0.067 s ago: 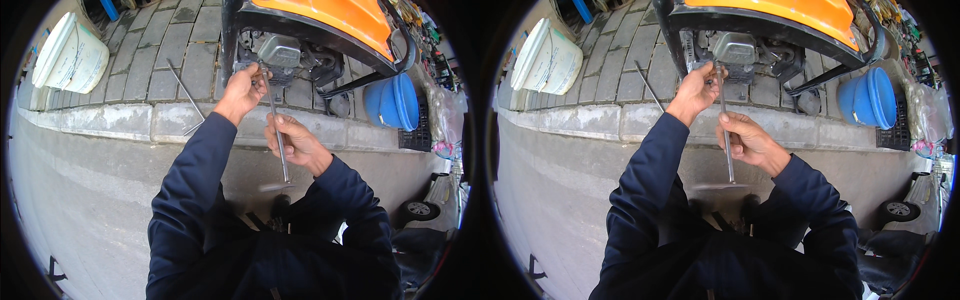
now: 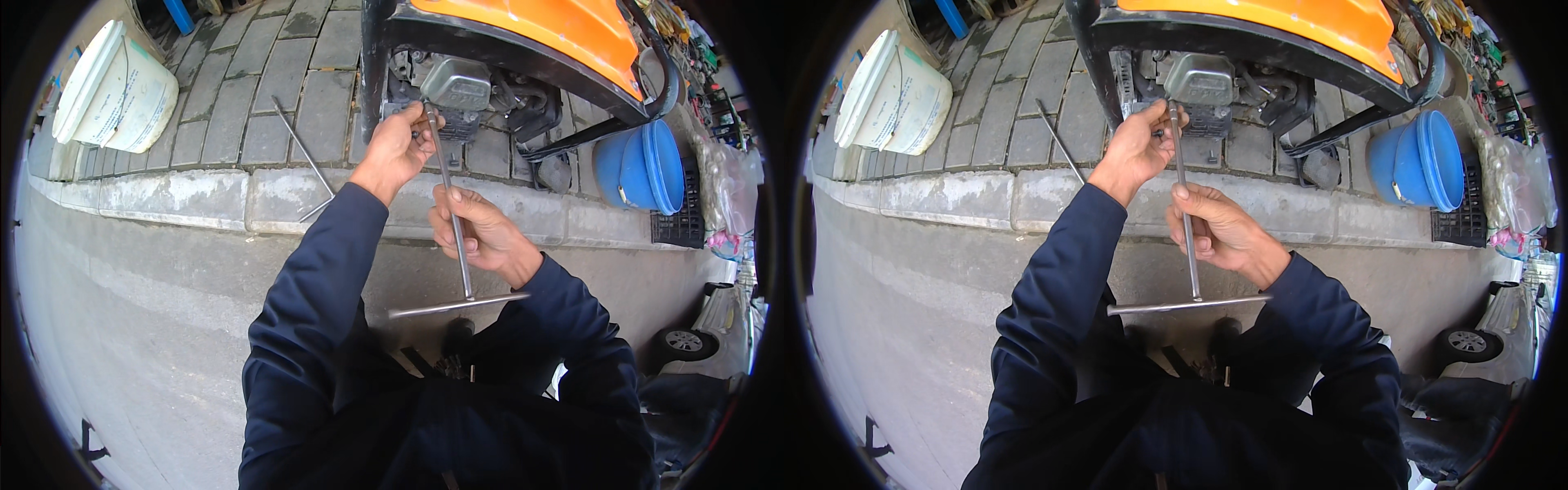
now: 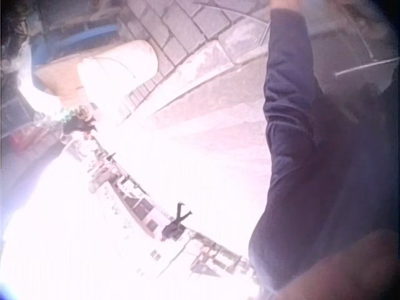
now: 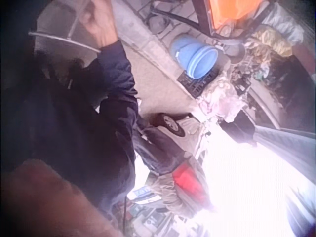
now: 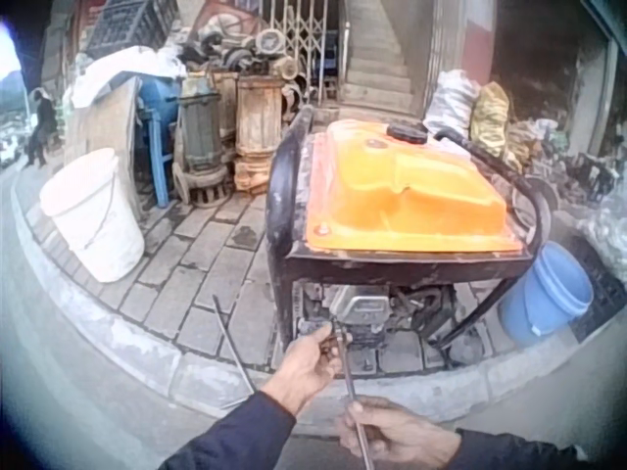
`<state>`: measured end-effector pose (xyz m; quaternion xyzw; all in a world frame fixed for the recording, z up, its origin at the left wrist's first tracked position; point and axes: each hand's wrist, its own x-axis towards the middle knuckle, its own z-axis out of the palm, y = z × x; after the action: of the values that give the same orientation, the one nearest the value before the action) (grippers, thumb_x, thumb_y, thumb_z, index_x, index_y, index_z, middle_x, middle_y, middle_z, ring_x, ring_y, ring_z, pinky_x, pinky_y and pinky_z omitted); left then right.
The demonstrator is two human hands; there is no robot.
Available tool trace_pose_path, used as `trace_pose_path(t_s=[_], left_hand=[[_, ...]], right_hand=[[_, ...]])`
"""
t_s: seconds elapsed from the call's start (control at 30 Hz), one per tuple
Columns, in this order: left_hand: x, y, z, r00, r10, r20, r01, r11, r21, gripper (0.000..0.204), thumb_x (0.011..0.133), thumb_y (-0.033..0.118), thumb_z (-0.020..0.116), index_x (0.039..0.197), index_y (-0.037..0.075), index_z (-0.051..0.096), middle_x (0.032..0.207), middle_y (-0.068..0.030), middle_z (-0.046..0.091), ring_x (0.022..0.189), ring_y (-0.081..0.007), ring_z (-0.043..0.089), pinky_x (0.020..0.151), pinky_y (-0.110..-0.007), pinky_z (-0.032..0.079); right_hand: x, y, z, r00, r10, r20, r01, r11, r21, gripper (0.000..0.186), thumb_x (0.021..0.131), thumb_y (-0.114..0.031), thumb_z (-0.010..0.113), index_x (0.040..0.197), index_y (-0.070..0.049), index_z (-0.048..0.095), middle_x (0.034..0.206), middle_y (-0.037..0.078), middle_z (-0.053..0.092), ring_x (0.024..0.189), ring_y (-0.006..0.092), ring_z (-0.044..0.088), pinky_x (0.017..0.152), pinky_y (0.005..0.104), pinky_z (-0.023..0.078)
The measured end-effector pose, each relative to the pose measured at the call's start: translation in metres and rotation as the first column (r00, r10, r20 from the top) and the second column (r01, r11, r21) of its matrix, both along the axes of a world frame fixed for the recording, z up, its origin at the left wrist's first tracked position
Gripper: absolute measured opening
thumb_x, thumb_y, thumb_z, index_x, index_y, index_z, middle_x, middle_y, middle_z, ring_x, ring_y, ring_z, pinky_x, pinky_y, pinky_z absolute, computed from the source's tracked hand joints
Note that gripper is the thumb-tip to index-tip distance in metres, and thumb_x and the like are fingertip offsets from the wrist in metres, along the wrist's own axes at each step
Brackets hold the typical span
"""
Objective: The person repositions an orange portable generator, opens its cover, retrieves a T-handle wrench, and uses it to loosen and remove a bolt from the engine area. The person then removes a small metal component and closes the generator cover.
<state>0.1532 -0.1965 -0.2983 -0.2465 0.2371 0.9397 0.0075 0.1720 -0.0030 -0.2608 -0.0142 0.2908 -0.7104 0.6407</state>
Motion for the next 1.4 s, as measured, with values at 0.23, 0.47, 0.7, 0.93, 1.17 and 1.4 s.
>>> trace_pose_path(t_s=[0.23,0.47,0.7,0.93,1.17,1.4], left_hand=[[-0.005,-0.001,-0.008,0.999,0.004,-0.053,-0.002,0.999,0.045,0.027,0.106,0.023,0.049,0.102,-0.001,0.061,0.09,-0.0087,0.064,0.064,-0.0099,0.043,0.055,-0.024,0.038],[-0.005,-0.003,-0.007,0.999,0.002,-0.036,-0.001,0.999,0.032,0.026,0.106,0.022,0.049,0.102,-0.001,0.062,0.089,-0.0078,0.065,0.063,-0.0098,0.044,0.055,-0.024,0.038],[-0.008,-0.001,-0.009,0.999,-0.01,-0.037,0.011,1.0,0.017,0.028,0.106,0.023,0.048,0.101,0.0,0.062,0.089,-0.0072,0.065,0.061,-0.0097,0.043,0.054,-0.024,0.037],[-0.011,-0.001,-0.012,0.998,-0.024,-0.06,0.023,1.0,-0.015,0.031,0.107,0.025,0.046,0.101,0.0,0.061,0.089,-0.0077,0.066,0.06,-0.0103,0.045,0.053,-0.025,0.038],[-0.009,-0.001,-0.008,0.999,-0.018,-0.033,0.018,1.0,0.016,0.027,0.106,0.025,0.05,0.1,0.002,0.062,0.088,-0.0079,0.066,0.061,-0.0109,0.047,0.053,-0.025,0.039],[-0.011,0.004,-0.001,1.0,0.015,0.021,-0.014,0.999,-0.045,0.025,0.103,0.026,0.055,0.098,0.003,0.063,0.087,-0.0071,0.066,0.062,-0.0111,0.047,0.053,-0.026,0.038]], right_hand=[[-0.007,-0.006,0.019,1.0,0.012,-0.026,-0.011,1.0,0.026,0.027,0.103,-0.027,0.058,0.107,-0.001,0.064,0.079,0.012,0.065,0.045,0.013,0.054,0.04,0.0231,0.041],[-0.003,-0.005,0.006,0.981,0.02,-0.195,0.009,0.989,0.145,0.024,0.1,-0.028,0.064,0.1,-0.003,0.063,0.069,0.007,0.062,0.041,0.0122,0.05,0.037,0.0234,0.038],[-0.003,-0.015,0.012,0.99,0.025,-0.138,-0.012,0.995,0.098,0.026,0.099,-0.029,0.063,0.096,-0.004,0.056,0.087,0.012,0.065,0.044,0.0084,0.047,0.038,0.022,0.035],[-0.008,-0.013,0.018,0.981,-0.004,-0.193,0.017,0.998,0.067,0.019,0.1,-0.02,0.063,0.106,-0.002,0.061,0.08,0.011,0.066,0.054,0.013,0.062,0.043,0.0226,0.041],[-0.005,-0.009,-0.006,0.998,0.054,-0.042,-0.058,0.994,-0.091,0.03,0.106,-0.033,0.053,0.102,-0.004,0.061,0.073,0.003,0.059,0.05,0.0055,0.045,0.043,0.0201,0.036],[0.003,-0.004,0.002,0.993,0.079,0.087,-0.082,0.996,0.036,0.035,0.107,-0.036,0.046,0.107,-0.003,0.058,0.087,0.01,0.061,0.054,0.0088,0.044,0.044,0.0211,0.035]])
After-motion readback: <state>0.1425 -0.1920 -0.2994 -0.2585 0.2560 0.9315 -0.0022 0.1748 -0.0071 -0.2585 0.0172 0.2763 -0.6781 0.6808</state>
